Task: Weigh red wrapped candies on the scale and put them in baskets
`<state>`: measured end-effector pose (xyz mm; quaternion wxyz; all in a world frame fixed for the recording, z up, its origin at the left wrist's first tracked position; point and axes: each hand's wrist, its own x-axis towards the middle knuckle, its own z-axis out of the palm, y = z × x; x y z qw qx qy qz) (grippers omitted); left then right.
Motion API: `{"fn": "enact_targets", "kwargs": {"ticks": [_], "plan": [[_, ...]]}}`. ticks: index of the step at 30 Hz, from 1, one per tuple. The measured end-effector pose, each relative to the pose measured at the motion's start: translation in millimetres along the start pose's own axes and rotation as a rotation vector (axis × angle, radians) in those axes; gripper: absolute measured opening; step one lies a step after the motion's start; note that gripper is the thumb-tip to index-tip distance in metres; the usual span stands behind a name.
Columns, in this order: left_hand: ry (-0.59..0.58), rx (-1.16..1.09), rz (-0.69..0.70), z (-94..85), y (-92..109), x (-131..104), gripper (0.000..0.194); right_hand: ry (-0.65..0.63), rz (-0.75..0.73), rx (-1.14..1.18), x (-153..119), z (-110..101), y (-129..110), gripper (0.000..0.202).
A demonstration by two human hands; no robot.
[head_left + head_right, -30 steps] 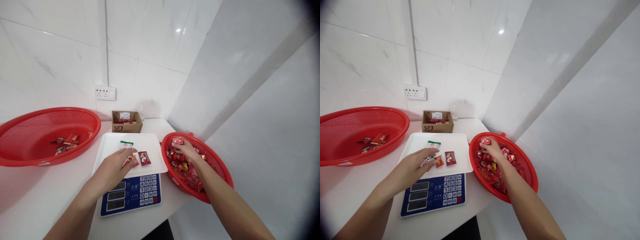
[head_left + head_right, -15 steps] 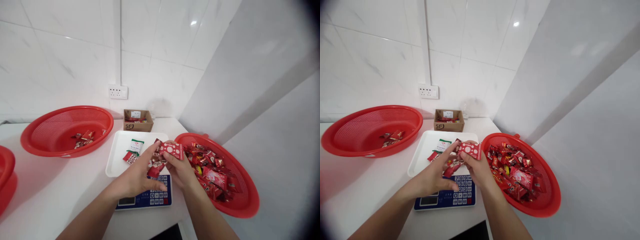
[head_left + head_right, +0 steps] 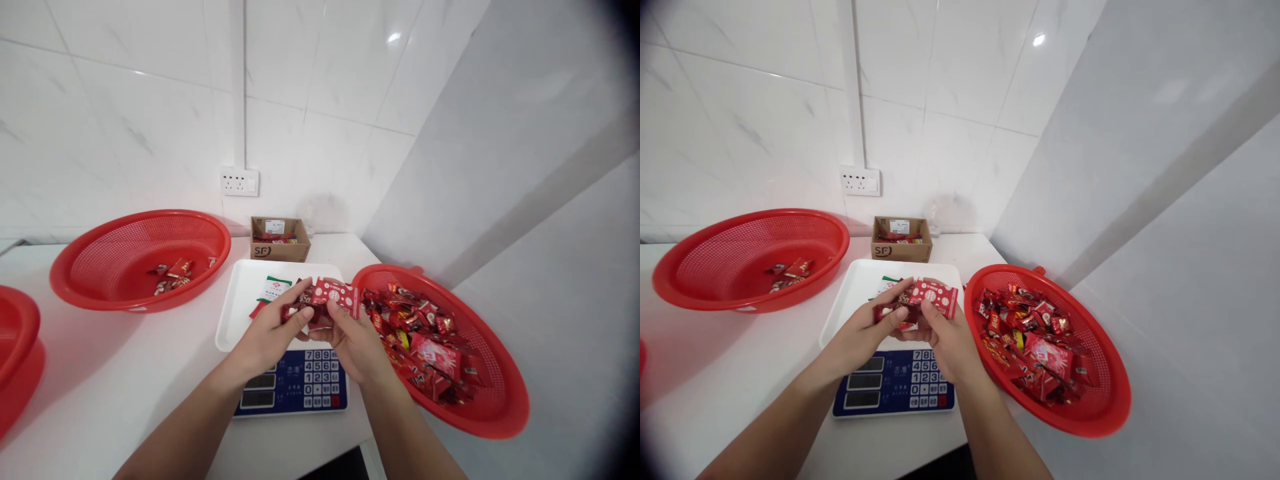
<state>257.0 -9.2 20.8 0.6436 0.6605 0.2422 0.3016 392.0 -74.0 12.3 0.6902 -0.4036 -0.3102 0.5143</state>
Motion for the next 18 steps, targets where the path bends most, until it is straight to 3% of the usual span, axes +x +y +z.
{"fn": "enact_targets", "kwargs": {"ticks": [6,10,14,18], "plan": [[0.139,0.142,0.058,-2.6,-0.7,3.3,0.046,0.049,-0.021,-0.074,-0.5,2.3,-0.1,0.042],[0.270,0.265,0.132,-10.7,-1.1,4.2,0.043,0.141,-0.046,-0.183,2.6,-4.6,1.9,0.037],[0.256,0.412,0.114,-16.8,-5.3,6.9,0.038,0.268,-0.103,-0.238,4.6,-13.0,5.3,0.036],[0.206,0.591,0.160,-17.1,-17.9,14.0,0.033,0.311,-0.123,-0.341,3.8,-18.0,8.5,0.039]]}}
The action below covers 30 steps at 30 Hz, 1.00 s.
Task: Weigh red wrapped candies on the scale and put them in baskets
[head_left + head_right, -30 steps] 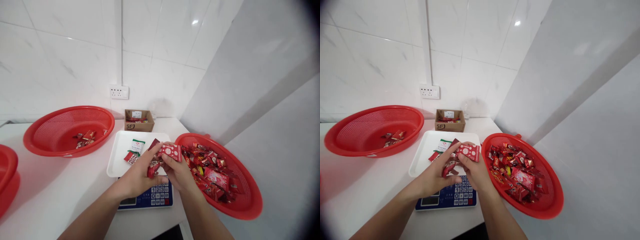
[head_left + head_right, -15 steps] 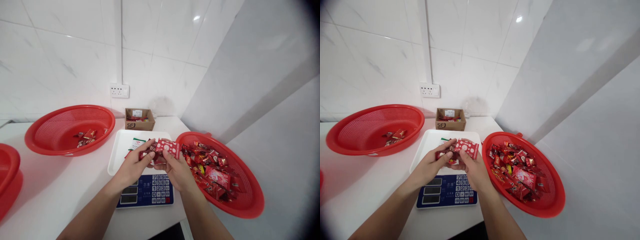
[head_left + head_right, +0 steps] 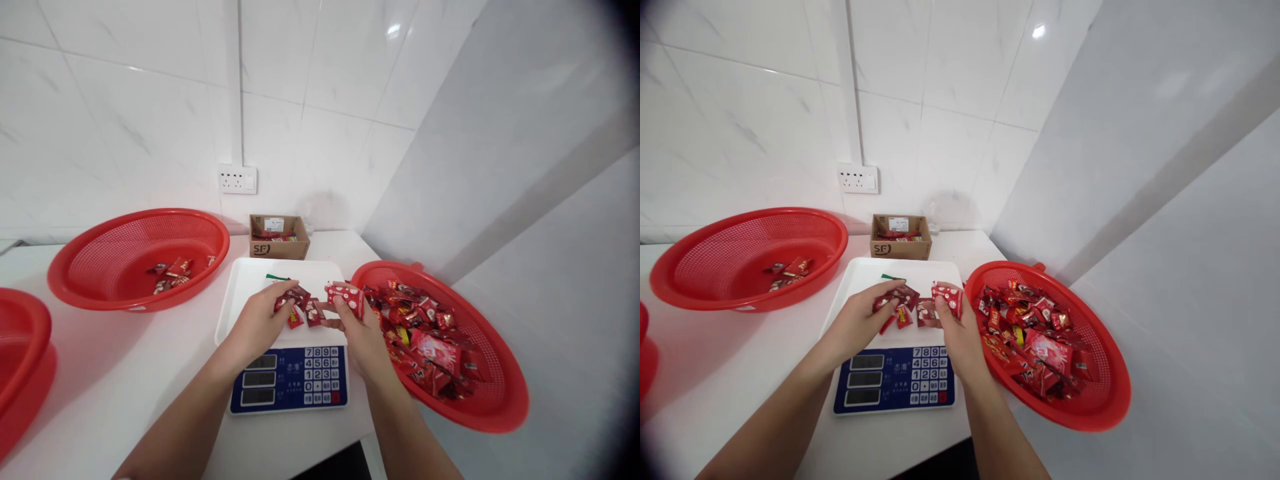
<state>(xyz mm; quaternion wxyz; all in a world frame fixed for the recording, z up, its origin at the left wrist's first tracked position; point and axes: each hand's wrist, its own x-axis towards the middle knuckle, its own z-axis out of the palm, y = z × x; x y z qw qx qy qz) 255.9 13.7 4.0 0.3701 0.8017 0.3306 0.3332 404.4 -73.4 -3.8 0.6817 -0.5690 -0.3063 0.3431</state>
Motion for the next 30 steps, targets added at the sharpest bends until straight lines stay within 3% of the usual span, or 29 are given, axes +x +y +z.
{"fn": "enact_targets", "kwargs": {"ticks": [3,10,12,16,20,25,27,30], "plan": [[0.007,0.094,0.041,4.9,-7.5,3.7,0.030,-0.023,-0.007,-0.060,-1.0,-2.3,2.1,0.042],[0.065,0.088,-0.040,1.6,-3.9,3.3,0.031,-0.043,-0.085,-0.228,-4.6,-6.7,1.6,0.036],[0.024,0.079,-0.037,2.2,-2.6,1.9,0.028,-0.048,-0.093,-0.245,-5.1,-7.6,2.7,0.035],[-0.069,0.169,0.108,7.6,-6.1,1.5,0.020,-0.059,-0.131,-0.292,-4.8,-9.4,7.5,0.032],[-0.206,0.314,0.223,13.3,-11.9,0.0,0.025,-0.081,-0.135,-0.280,-5.0,-10.5,11.3,0.032],[-0.352,0.512,0.209,15.0,-14.9,-3.2,0.043,-0.096,-0.127,-0.267,-7.3,-10.8,10.1,0.033],[-0.291,0.465,0.191,12.4,-13.6,-2.0,0.042,-0.076,-0.117,-0.255,-8.8,-10.2,7.0,0.033],[-0.039,0.282,0.132,3.4,-7.0,-0.2,0.039,-0.042,-0.086,-0.247,-11.0,-8.9,1.2,0.034]]}}
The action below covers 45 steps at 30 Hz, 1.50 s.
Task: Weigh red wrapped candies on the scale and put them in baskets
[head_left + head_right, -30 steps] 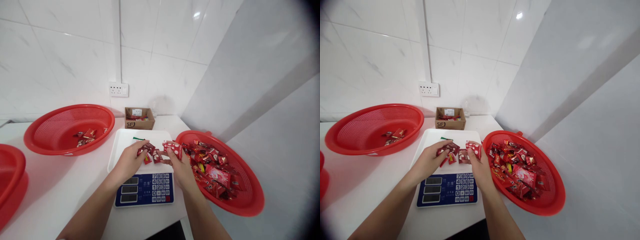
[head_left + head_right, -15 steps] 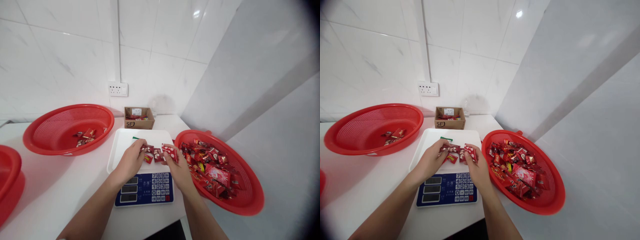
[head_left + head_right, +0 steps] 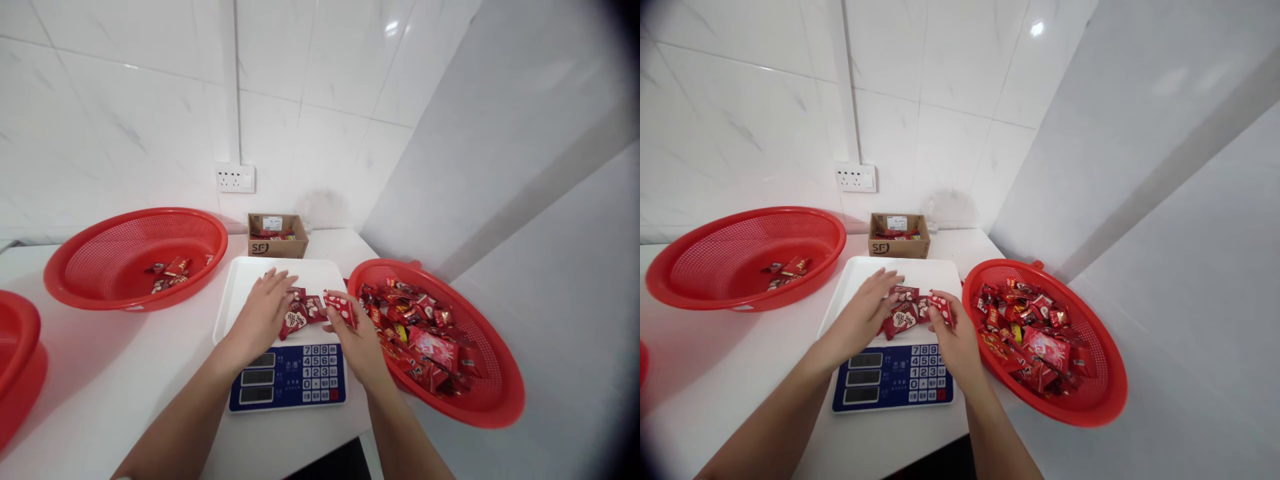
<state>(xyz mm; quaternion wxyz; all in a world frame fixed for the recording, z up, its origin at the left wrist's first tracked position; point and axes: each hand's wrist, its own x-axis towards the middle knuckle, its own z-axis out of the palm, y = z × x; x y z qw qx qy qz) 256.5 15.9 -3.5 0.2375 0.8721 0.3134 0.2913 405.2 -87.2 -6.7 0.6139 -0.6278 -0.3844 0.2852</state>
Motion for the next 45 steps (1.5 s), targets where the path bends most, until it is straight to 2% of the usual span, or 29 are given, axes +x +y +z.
{"fn": "enact_targets", "kwargs": {"ticks": [3,5,7,8,10,13,14,16,18,24,29,30,32,34,36,38,40,42,45], "plan": [[0.290,-0.214,-0.095,-15.4,8.0,-2.4,0.032,0.025,0.007,-0.060,-1.3,-1.2,-3.7,0.032],[0.420,-0.357,-0.116,-25.0,14.2,-7.2,0.025,-0.001,0.003,-0.127,-3.2,-2.8,-5.0,0.030],[0.468,-0.459,-0.098,-32.6,20.4,-13.2,0.020,-0.072,-0.008,-0.155,-7.0,-4.8,-7.9,0.037],[0.443,-0.480,-0.073,-35.6,23.5,-16.2,0.019,-0.136,-0.020,-0.143,-9.7,-5.9,-10.5,0.038],[0.248,-0.464,0.013,-40.5,29.7,-21.5,0.020,-0.332,-0.052,-0.117,-16.4,-8.0,-18.4,0.031],[-0.208,-0.373,0.206,-45.5,38.9,-27.4,0.029,-0.741,-0.075,-0.178,-26.8,-10.0,-32.7,0.016],[-0.328,-0.345,0.267,-46.7,41.6,-28.9,0.030,-0.844,-0.077,-0.212,-29.6,-10.3,-36.7,0.012],[-0.474,-0.308,0.345,-48.6,45.7,-31.6,0.025,-0.957,-0.083,-0.252,-33.6,-10.4,-41.9,0.009],[-0.537,-0.304,0.374,-50.5,48.2,-34.2,0.021,-0.985,-0.083,-0.265,-35.5,-10.4,-43.8,0.010],[-0.534,-0.358,0.410,-57.3,52.2,-40.8,0.018,-0.987,-0.137,-0.294,-36.1,-11.6,-45.5,0.023],[-0.432,-0.344,0.415,-56.3,52.9,-41.8,0.014,-0.971,-0.179,-0.273,-36.3,-11.7,-46.0,0.032],[-0.394,-0.328,0.384,-55.0,52.0,-41.3,0.013,-0.949,-0.195,-0.286,-36.0,-11.6,-44.7,0.032],[-0.234,-0.269,0.276,-51.9,48.2,-39.4,0.012,-0.866,-0.207,-0.365,-34.4,-11.3,-40.0,0.029],[-0.022,-0.175,0.154,-48.6,41.7,-35.5,0.014,-0.713,-0.165,-0.511,-31.1,-10.9,-33.1,0.025],[0.095,-0.067,0.069,-45.4,33.3,-30.0,0.018,-0.521,-0.121,-0.640,-26.0,-10.4,-25.4,0.023],[0.036,0.039,0.064,-41.7,25.3,-24.3,0.023,-0.372,-0.095,-0.714,-19.8,-10.2,-18.3,0.022],[-0.100,0.148,0.122,-36.9,19.2,-19.9,0.026,-0.276,-0.057,-0.758,-13.8,-10.6,-12.8,0.022],[-0.230,0.243,0.190,-31.1,16.0,-17.7,0.027,-0.209,-0.019,-0.786,-9.0,-11.5,-9.0,0.025],[-0.342,0.298,0.220,-23.0,15.5,-17.3,0.028,-0.149,-0.006,-0.794,-5.0,-12.5,-5.9,0.029]]}}
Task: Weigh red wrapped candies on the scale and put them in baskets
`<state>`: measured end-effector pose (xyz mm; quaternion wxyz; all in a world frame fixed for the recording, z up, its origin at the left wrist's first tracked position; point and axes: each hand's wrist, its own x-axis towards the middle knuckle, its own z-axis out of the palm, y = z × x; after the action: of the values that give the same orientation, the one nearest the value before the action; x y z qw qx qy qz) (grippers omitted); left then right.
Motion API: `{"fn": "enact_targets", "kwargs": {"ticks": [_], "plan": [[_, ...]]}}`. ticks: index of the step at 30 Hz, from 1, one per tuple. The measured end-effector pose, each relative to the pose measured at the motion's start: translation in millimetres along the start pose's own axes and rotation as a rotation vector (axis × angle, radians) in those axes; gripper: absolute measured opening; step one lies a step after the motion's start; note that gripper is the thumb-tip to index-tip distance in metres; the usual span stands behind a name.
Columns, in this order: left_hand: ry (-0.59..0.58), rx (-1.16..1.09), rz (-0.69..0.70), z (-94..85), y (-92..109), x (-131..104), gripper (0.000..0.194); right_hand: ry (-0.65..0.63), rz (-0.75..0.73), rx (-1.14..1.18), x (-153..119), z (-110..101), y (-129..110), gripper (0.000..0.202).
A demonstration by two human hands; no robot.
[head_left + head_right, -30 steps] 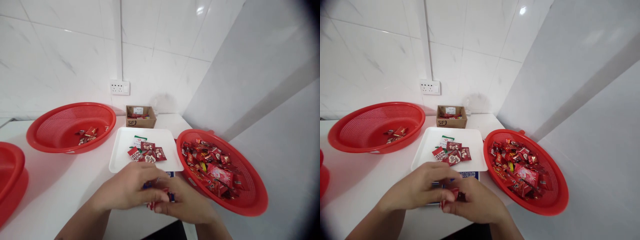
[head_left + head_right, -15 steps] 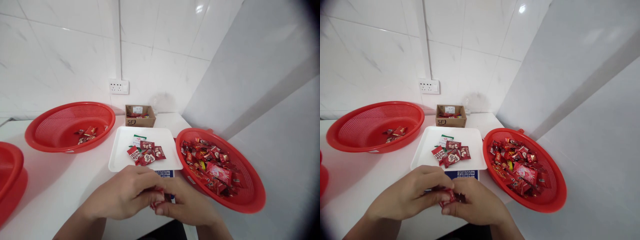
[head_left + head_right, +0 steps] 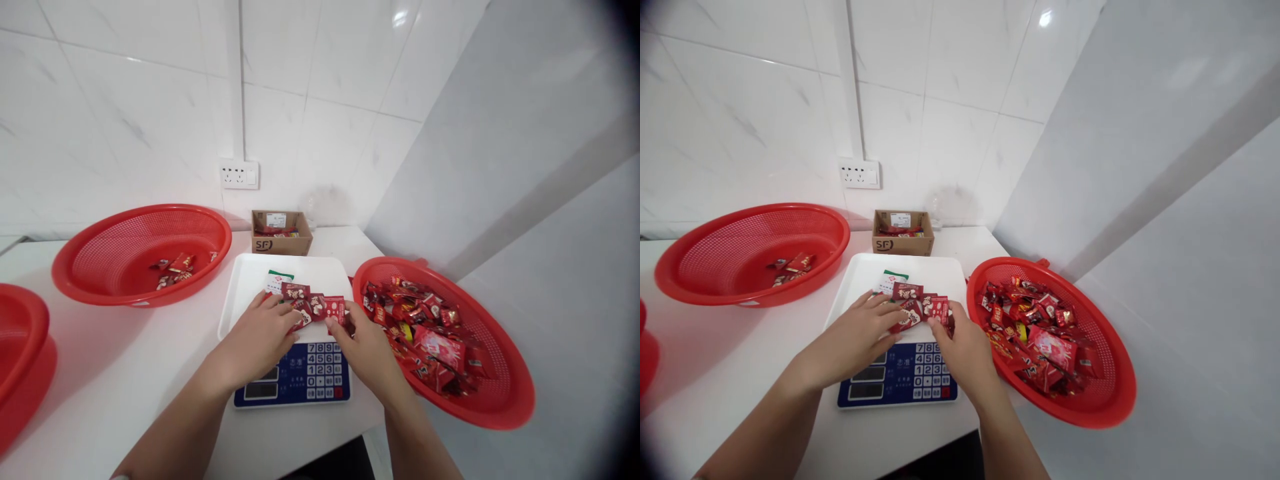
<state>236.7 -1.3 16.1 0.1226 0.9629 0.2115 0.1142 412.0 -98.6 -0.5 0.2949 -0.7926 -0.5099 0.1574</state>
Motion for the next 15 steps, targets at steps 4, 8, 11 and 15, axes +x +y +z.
{"fn": "enact_targets", "kwargs": {"ticks": [4,8,11,15], "plan": [[-0.079,-0.037,-0.004,4.6,3.4,1.4,0.031,0.010,-0.011,-0.014,2.4,2.5,0.7,0.033],[-0.094,-0.043,-0.020,3.4,3.9,1.1,0.031,0.008,0.001,-0.039,5.5,6.1,0.9,0.035],[-0.072,-0.032,-0.061,-0.1,1.9,1.2,0.025,0.012,0.000,-0.047,7.2,8.4,2.5,0.036],[-0.057,0.017,-0.192,-4.9,-3.2,2.2,0.023,0.005,-0.022,-0.007,7.7,12.1,5.5,0.036]]}}
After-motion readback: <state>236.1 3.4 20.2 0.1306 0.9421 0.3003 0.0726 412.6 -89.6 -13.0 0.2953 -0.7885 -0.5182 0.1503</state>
